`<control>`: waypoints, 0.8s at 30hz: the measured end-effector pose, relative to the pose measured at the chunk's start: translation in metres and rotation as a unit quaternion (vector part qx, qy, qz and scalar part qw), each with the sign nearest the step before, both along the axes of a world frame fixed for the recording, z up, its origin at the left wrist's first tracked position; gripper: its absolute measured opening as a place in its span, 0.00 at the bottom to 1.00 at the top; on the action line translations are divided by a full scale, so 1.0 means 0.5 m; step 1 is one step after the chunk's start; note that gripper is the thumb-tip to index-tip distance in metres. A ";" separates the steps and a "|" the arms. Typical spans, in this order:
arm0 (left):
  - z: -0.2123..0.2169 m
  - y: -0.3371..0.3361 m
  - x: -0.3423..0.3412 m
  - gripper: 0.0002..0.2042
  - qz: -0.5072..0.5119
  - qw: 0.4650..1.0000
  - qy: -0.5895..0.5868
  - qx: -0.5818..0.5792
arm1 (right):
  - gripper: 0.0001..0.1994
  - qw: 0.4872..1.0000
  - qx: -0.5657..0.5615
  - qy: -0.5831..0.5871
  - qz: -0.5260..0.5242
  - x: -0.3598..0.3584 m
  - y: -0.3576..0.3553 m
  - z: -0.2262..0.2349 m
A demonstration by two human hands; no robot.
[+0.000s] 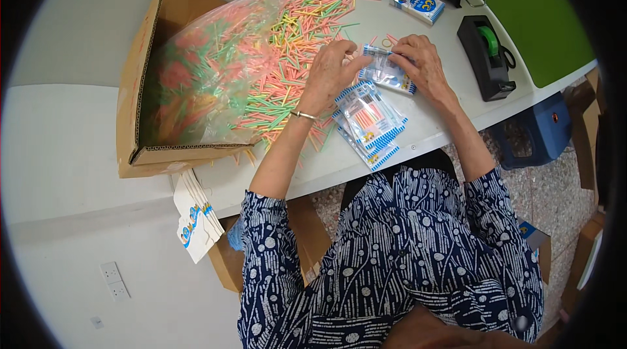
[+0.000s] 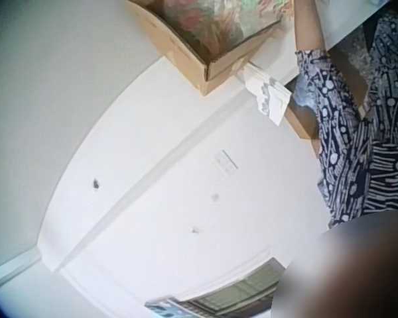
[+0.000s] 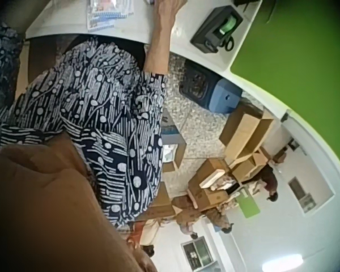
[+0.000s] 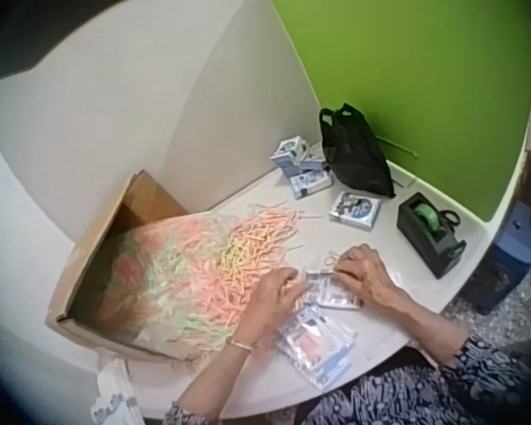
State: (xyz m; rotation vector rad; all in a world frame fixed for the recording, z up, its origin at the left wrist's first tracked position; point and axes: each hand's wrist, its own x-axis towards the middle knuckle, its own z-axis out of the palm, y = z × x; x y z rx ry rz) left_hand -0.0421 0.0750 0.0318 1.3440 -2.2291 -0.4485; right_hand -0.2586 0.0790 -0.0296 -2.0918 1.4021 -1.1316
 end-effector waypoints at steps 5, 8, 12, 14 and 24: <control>0.001 -0.024 -0.025 0.11 -0.005 0.931 0.268 0.246 | 0.14 0.992 -0.016 -0.109 0.059 0.001 0.013 0.048; 0.011 -0.008 -0.038 0.07 -0.022 0.885 0.394 0.246 | 0.14 0.986 0.070 -0.142 0.053 0.013 0.024 0.081; 0.013 0.007 -0.028 0.05 -0.034 0.903 0.357 0.235 | 0.12 0.959 0.165 -0.216 0.079 0.005 0.009 0.076; 0.008 0.018 -0.029 0.05 0.005 0.914 0.344 0.214 | 0.09 0.923 0.242 -0.244 0.172 0.001 0.005 0.074; 0.011 0.008 -0.020 0.08 0.041 0.989 0.141 0.032 | 0.10 0.929 0.249 -0.248 0.114 0.036 0.006 0.064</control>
